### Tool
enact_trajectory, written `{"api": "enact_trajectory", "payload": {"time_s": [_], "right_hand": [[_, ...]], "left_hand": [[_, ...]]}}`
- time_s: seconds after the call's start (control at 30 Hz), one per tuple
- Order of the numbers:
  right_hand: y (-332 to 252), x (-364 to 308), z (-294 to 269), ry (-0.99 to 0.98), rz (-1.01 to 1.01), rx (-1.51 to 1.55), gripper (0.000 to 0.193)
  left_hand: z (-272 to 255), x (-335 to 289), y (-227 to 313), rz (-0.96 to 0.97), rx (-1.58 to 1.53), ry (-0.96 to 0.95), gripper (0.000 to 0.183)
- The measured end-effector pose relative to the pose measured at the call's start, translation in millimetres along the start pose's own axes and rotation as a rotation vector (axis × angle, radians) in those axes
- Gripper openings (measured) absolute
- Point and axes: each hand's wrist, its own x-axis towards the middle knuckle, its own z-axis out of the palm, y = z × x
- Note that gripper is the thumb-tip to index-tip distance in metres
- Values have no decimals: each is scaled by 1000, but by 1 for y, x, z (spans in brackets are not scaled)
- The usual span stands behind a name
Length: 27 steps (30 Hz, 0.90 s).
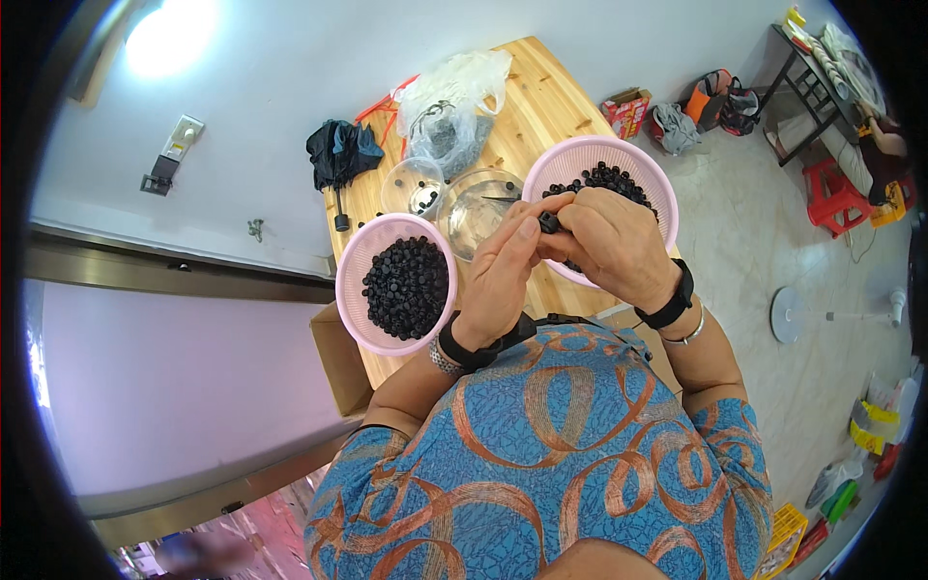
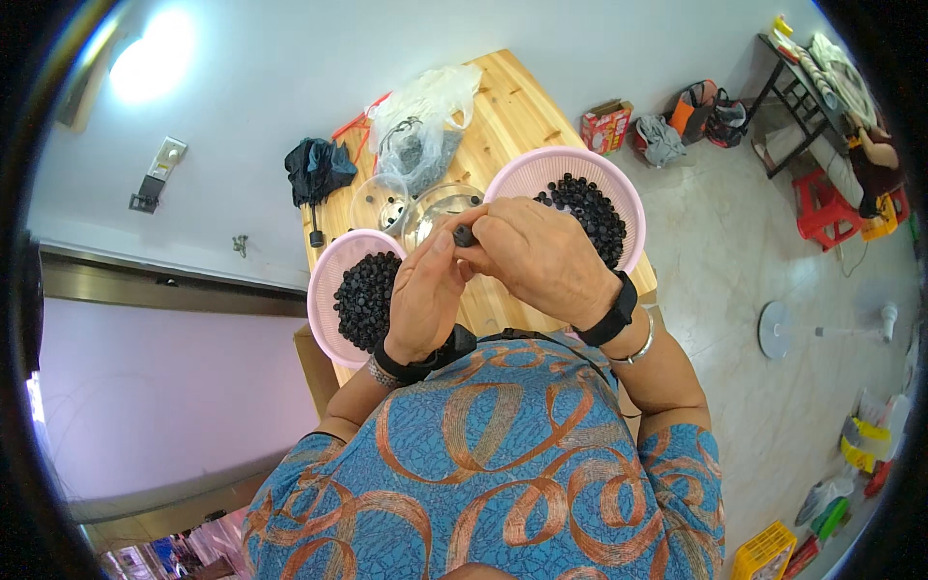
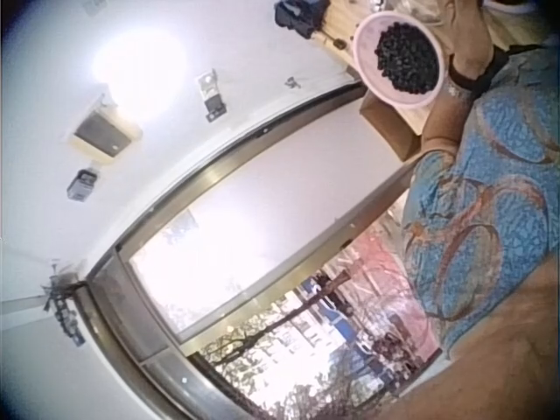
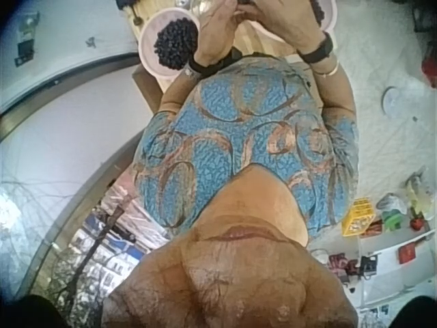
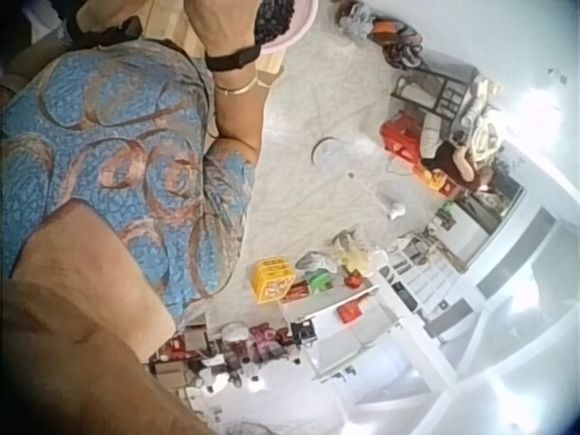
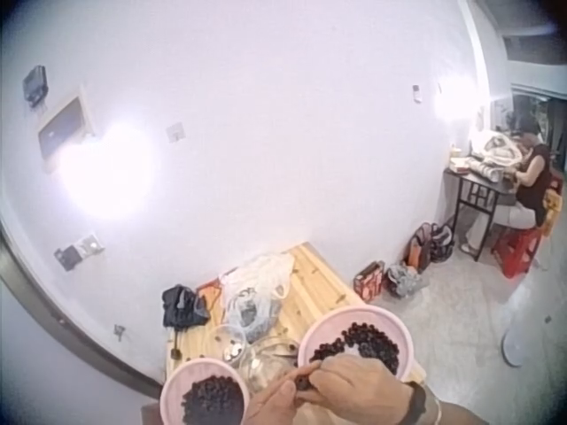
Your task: The recorder is sorting and assembling small black circular plastic components by hand.
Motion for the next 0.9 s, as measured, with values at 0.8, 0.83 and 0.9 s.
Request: {"api": "enact_trajectory", "payload": {"time_s": [0.8,0.83,0.9], "right_hand": [[2,-18,38,-344,422,329,21],[5,-18,42,-417,424,303,22],[11,-14,53,-479,404,327,23]], "left_hand": [[-120,-55,-1,-99,237,591,25],[-133,-65,2,-119,383,656,25],[-151,-88,7,-102,607,706,30]]}}
